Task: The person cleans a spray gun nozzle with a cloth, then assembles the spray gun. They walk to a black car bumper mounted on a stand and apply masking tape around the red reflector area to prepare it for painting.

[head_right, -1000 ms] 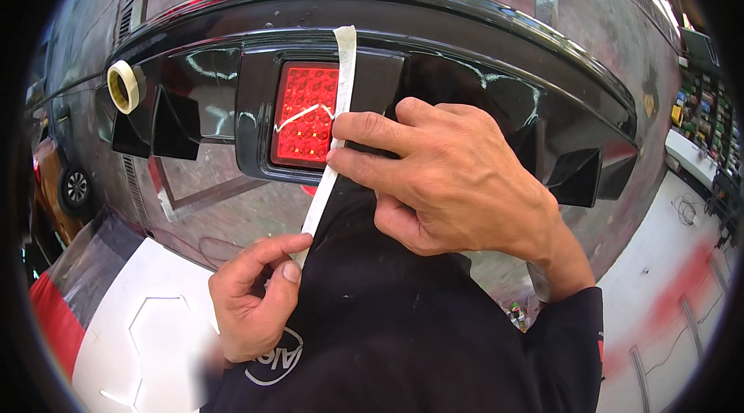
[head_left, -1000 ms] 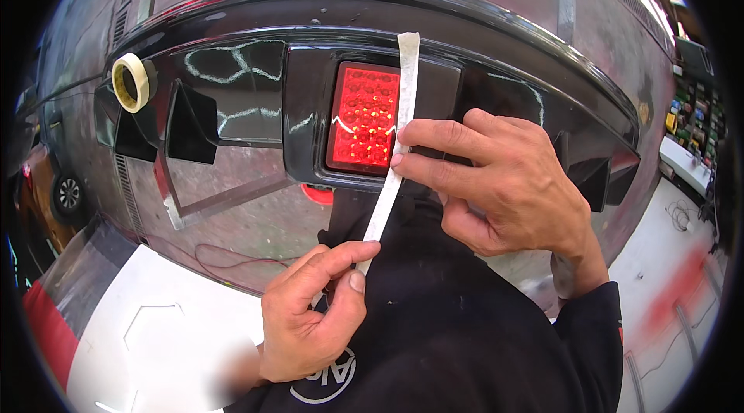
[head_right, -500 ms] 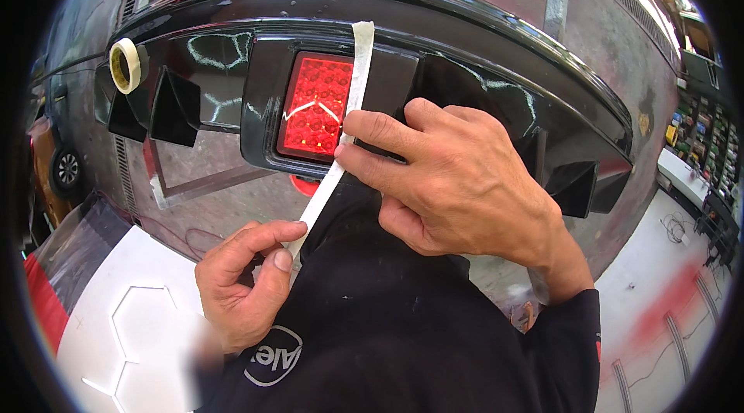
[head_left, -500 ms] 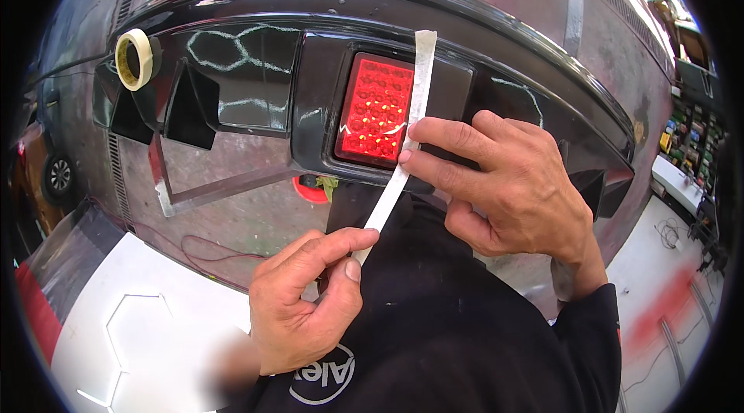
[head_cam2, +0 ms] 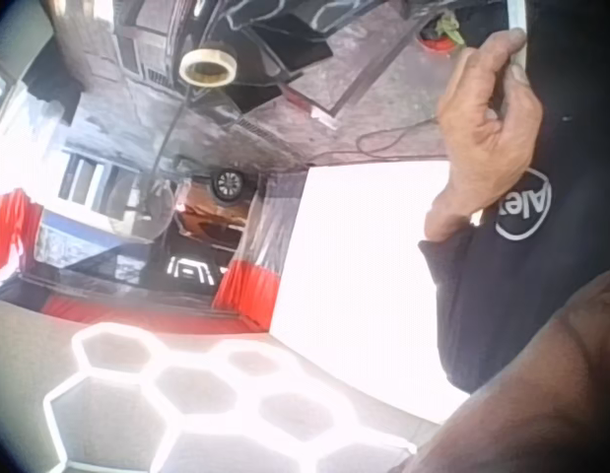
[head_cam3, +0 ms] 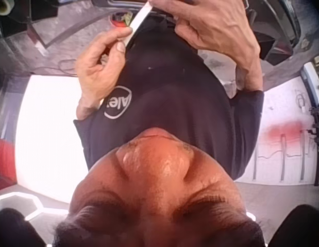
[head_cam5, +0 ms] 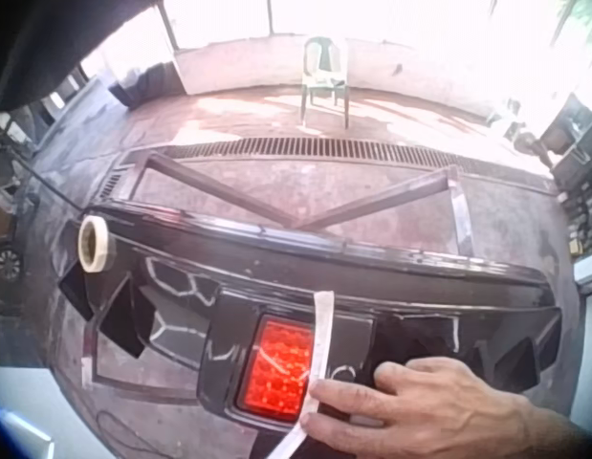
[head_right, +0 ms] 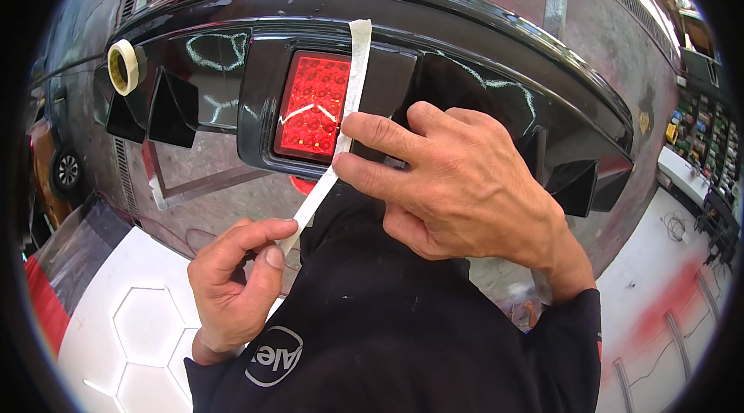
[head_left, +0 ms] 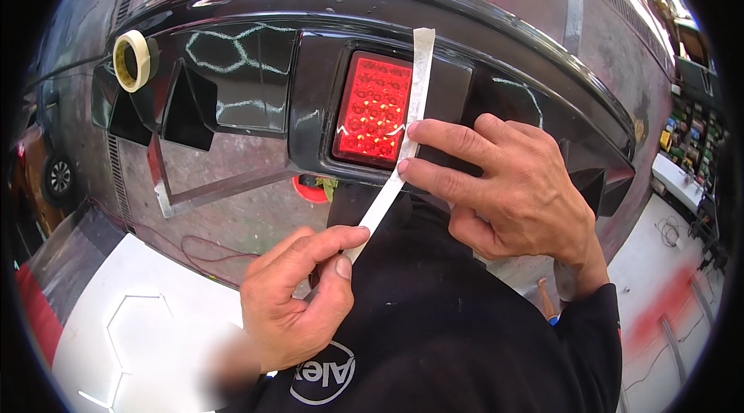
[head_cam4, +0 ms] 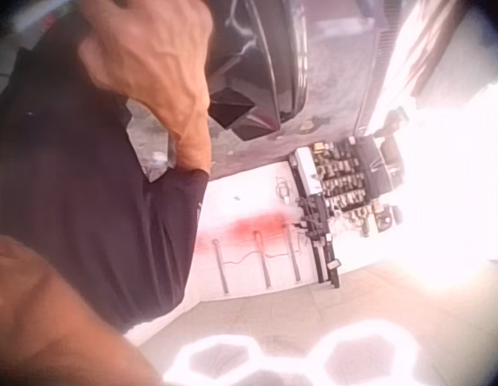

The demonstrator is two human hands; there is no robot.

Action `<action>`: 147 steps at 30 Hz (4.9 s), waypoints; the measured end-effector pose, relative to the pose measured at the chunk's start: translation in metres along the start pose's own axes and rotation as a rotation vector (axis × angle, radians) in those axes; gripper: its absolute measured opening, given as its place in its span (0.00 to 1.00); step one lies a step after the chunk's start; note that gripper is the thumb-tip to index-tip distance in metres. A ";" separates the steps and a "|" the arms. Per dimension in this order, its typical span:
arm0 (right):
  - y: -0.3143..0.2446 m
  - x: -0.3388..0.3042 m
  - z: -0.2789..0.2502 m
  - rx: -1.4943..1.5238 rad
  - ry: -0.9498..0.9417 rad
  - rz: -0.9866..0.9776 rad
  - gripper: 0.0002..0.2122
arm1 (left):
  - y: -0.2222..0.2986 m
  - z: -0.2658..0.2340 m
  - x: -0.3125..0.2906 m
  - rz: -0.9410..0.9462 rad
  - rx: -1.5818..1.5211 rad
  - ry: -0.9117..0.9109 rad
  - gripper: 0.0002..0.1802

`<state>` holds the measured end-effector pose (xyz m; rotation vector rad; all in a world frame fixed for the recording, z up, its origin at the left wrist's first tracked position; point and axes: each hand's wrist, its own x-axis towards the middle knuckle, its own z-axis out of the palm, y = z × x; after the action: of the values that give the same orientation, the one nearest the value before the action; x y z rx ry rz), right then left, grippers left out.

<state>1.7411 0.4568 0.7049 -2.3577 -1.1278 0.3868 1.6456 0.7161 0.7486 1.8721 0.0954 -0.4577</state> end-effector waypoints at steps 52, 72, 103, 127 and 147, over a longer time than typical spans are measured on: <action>-0.008 -0.007 0.023 0.046 0.130 0.003 0.24 | 0.007 -0.065 0.097 0.558 0.798 -0.476 0.33; -0.010 -0.006 0.027 0.056 0.159 -0.030 0.25 | -0.008 -0.068 0.121 0.547 0.683 -0.563 0.28; -0.006 -0.007 0.036 0.193 0.277 -0.016 0.23 | 0.002 -0.064 0.127 0.439 0.716 -0.610 0.25; -0.001 -0.009 0.034 0.509 0.287 0.039 0.30 | -0.003 -0.064 0.128 0.457 0.675 -0.591 0.26; -0.040 0.011 0.031 0.068 0.192 0.126 0.27 | -0.005 -0.066 0.127 0.524 0.690 -0.572 0.24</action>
<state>1.7081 0.4963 0.6999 -2.3551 -0.8675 0.2327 1.7783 0.7591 0.7172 2.2315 -1.0245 -0.6876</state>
